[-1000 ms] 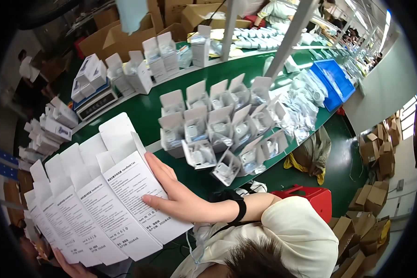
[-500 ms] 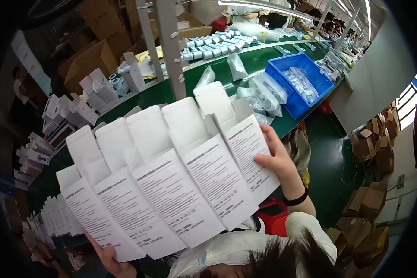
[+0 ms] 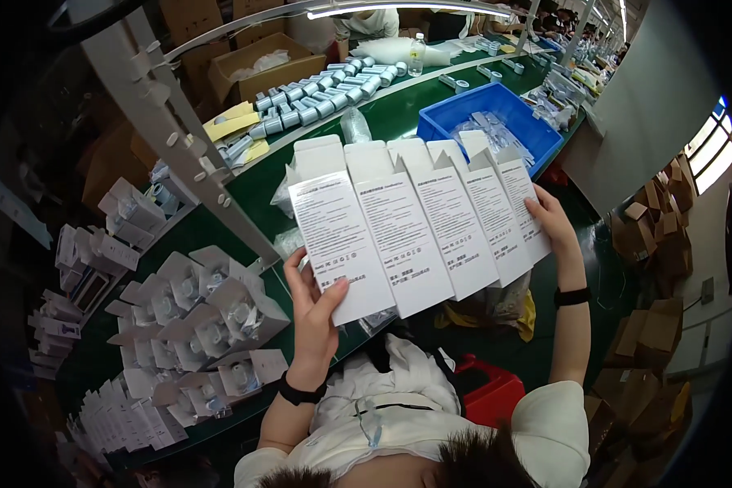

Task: The person packages thermometers into boxes by hand, adding small plastic bags from a blue bin and inserting instruction manuals. They repeat this process for multiple units, occasionally moving items on the table to reach others.

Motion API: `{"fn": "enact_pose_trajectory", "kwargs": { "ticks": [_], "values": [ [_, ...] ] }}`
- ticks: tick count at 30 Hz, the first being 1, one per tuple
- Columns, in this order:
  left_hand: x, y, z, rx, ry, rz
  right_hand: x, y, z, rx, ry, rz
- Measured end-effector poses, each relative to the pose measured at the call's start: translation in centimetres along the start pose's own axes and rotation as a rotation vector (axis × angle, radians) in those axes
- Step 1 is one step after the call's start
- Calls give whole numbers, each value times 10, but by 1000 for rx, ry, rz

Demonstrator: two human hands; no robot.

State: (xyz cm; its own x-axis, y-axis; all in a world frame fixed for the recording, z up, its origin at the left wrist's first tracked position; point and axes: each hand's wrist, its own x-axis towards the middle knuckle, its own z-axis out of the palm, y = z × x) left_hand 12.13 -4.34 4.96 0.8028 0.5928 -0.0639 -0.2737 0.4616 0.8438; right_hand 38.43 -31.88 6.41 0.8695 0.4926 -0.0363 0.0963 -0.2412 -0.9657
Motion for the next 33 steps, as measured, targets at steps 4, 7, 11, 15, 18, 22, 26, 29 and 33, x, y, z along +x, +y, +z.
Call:
{"fn": "enact_pose_trajectory", "kwargs": {
  "ticks": [4,7,11,15,18,22,26,29,33],
  "values": [
    [76,-34,67,72,-86,102,95,11,-59,-105,81,19],
    [141,-63,138,60,-131,186,174,22,-112,-178,131,26],
    [221,-125,208,55,-59,108,273,67,-176,-288,215,39],
    [296,-194,234,102,36,110,356,121,-212,-517,244,-3],
    [315,-215,236,274,108,104,371,155,-227,-1029,343,-128],
    [265,-193,190,361,92,391,322,91,-97,-117,-4,-371],
    [197,-171,145,588,-130,429,224,59,20,223,-605,-307],
    [168,-134,100,923,-117,474,195,42,86,323,-877,54],
    [122,-94,45,561,174,570,160,57,176,159,-954,-268]
  ]
}}
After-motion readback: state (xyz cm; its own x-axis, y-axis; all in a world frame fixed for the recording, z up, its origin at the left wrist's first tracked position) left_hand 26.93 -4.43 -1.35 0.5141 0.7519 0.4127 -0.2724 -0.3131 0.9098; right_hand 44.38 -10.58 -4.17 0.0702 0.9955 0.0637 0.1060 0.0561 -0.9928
